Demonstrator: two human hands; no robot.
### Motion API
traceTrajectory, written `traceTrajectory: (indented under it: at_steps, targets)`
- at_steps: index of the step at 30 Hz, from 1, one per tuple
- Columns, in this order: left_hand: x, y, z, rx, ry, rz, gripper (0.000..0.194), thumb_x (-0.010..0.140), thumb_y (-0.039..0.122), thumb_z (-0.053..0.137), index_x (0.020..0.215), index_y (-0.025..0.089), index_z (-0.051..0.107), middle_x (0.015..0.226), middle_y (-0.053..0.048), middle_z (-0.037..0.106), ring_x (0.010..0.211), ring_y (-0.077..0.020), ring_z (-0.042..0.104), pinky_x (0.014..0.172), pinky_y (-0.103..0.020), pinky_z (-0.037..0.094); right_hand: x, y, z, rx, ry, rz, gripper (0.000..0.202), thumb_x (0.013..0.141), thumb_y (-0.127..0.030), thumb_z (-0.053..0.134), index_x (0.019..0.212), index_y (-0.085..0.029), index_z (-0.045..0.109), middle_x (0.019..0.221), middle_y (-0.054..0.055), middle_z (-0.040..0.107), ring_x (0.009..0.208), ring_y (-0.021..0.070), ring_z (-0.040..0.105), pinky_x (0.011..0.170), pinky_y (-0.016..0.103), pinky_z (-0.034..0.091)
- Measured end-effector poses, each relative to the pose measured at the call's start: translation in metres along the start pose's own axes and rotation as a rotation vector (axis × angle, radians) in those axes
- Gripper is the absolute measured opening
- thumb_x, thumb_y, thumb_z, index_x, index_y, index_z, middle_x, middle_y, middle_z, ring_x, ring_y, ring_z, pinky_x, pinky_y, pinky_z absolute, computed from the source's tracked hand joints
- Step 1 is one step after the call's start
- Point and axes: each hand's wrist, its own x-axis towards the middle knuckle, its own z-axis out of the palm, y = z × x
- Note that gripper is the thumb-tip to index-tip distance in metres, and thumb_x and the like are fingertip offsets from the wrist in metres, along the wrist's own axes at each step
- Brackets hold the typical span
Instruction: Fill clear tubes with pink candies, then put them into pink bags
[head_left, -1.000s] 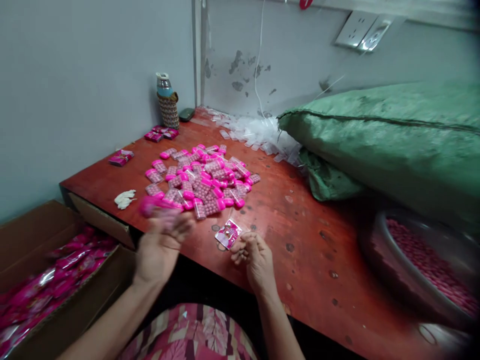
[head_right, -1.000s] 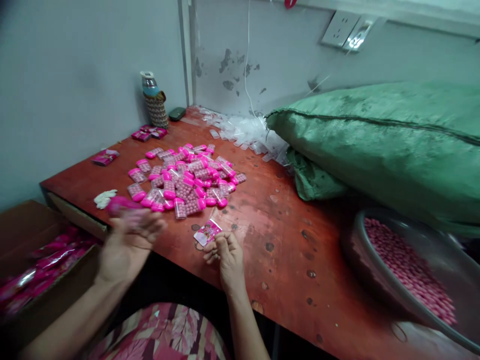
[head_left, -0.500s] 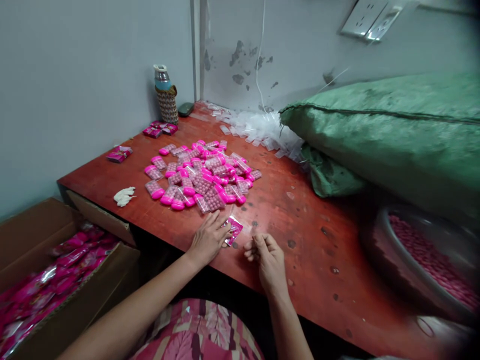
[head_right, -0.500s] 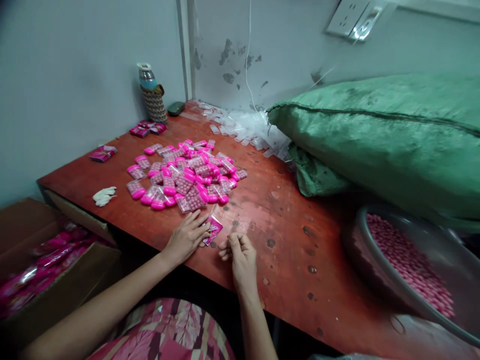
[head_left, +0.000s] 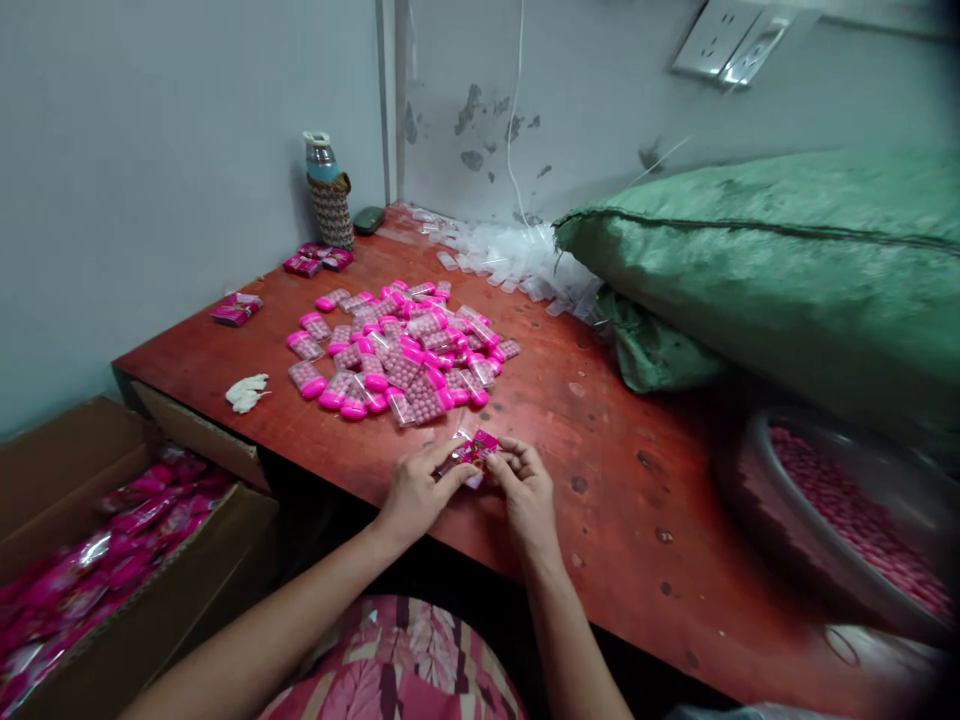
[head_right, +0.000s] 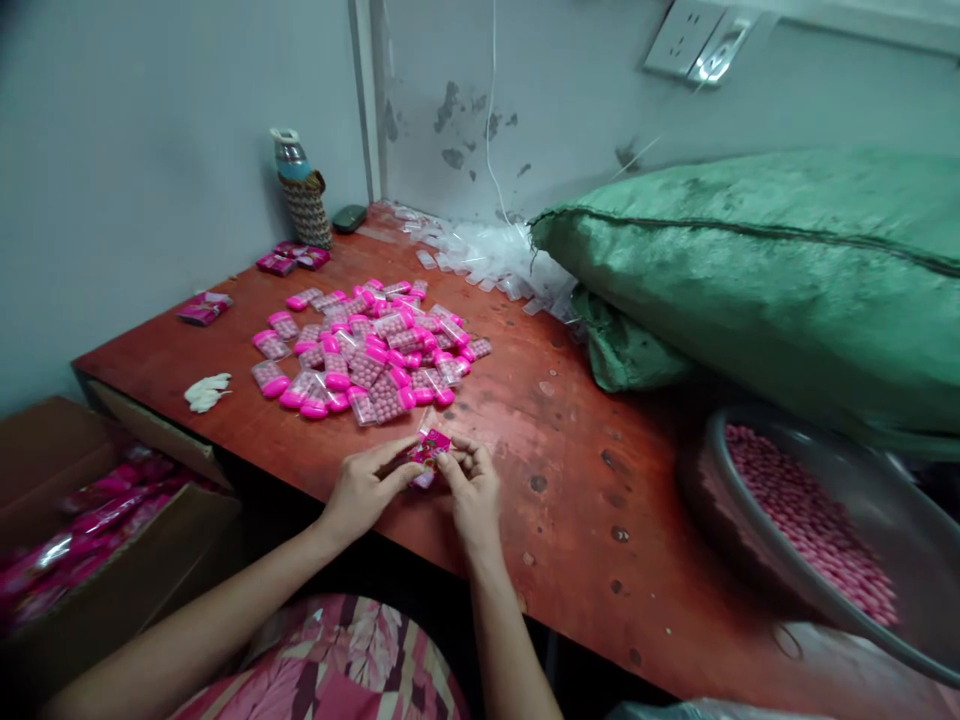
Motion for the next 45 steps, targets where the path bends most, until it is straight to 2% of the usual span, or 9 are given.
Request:
traceTrajectory:
  at_steps: [3,6,11,17,22,25,31,39,45]
  targets:
    - [0.002,0.000,-0.006,-0.146,-0.095,-0.204,0.029,0.066,0.027,0.066,0.094,0.019,0.067,0.090,-0.006,0.067,0.080,-0.0203,0.062,0.071,-0.028,0.048,0.001,-0.005,-0.001,0.006,-0.073,0.036,0.023,0.068,-0.026,0.065,0.088,-0.018,0.055,0.066,-0.003,0.060,0.056,0.0085,0.054,0.054,0.019,0.042]
    - [0.004,-0.005,-0.009,-0.242,-0.166,-0.299,0.020,0.065,0.031,0.065,0.071,0.012,0.070,0.070,-0.006,0.066,0.065,-0.0169,0.061,0.062,-0.025,0.048,-0.001,-0.006,0.004,-0.061,-0.120,0.020,0.023,0.069,-0.026,0.065,0.087,-0.019,0.055,0.065,-0.004,0.059,0.056,0.0083,0.053,0.052,0.019,0.040]
    - [0.003,-0.008,-0.013,-0.278,-0.087,-0.385,0.019,0.062,0.029,0.068,0.060,0.011,0.067,0.058,-0.004,0.063,0.053,-0.0124,0.058,0.057,-0.023,0.048,0.007,-0.011,0.007,-0.266,-0.118,-0.053,0.018,0.073,-0.031,0.060,0.086,-0.020,0.055,0.067,-0.003,0.059,0.057,0.0106,0.054,0.051,0.021,0.040]
    - [0.000,-0.001,-0.023,-0.400,0.068,-0.507,0.021,0.057,0.027,0.073,0.058,0.008,0.063,0.056,-0.005,0.063,0.051,-0.0113,0.058,0.051,-0.020,0.048,0.068,-0.024,0.006,-1.021,-0.116,-0.456,0.021,0.082,-0.023,0.044,0.095,-0.020,0.060,0.089,0.005,0.064,0.080,0.0184,0.057,0.070,0.029,0.042]
    - [0.001,0.005,-0.028,-0.594,0.147,-0.538,0.016,0.062,0.021,0.070,0.061,0.008,0.060,0.055,-0.003,0.061,0.048,-0.0098,0.057,0.045,-0.019,0.049,0.116,-0.030,0.010,-1.631,-0.483,-0.718,0.048,0.077,-0.007,0.042,0.123,-0.023,0.045,0.132,0.007,0.041,0.118,0.0251,0.034,0.086,0.036,0.033]
    - [0.004,0.004,-0.033,-0.697,0.191,-0.540,0.012,0.069,0.019,0.065,0.064,0.009,0.059,0.057,-0.003,0.061,0.048,-0.0095,0.057,0.047,-0.022,0.053,0.122,-0.034,0.001,-1.812,-0.563,-0.725,0.048,0.081,-0.010,0.040,0.126,-0.026,0.040,0.131,0.009,0.041,0.116,0.0257,0.035,0.083,0.037,0.032]
    - [0.008,-0.002,-0.034,-0.771,0.157,-0.591,0.009,0.075,0.016,0.057,0.077,0.007,0.061,0.066,-0.007,0.065,0.056,-0.0132,0.062,0.052,-0.024,0.055,0.102,-0.044,-0.029,-1.835,-0.560,-0.622,0.037,0.082,-0.032,0.047,0.117,-0.021,0.048,0.099,0.010,0.057,0.090,0.0224,0.050,0.075,0.031,0.035]
    - [0.013,-0.002,-0.027,-0.787,0.220,-0.588,0.005,0.074,0.011,0.058,0.075,0.007,0.060,0.064,-0.007,0.065,0.055,-0.0130,0.062,0.052,-0.024,0.055,0.107,-0.044,-0.031,-1.700,-0.648,-0.714,0.036,0.084,-0.015,0.038,0.118,-0.022,0.047,0.125,0.010,0.046,0.115,0.0232,0.037,0.087,0.037,0.030]
    - [0.020,0.002,-0.020,-0.923,0.377,-0.574,0.001,0.074,0.010,0.058,0.075,0.010,0.058,0.061,-0.004,0.064,0.051,-0.0123,0.061,0.050,-0.025,0.054,0.086,-0.024,-0.024,-1.538,-0.395,-0.554,0.023,0.086,-0.020,0.036,0.095,-0.015,0.056,0.089,0.012,0.062,0.082,0.0215,0.056,0.072,0.032,0.040]
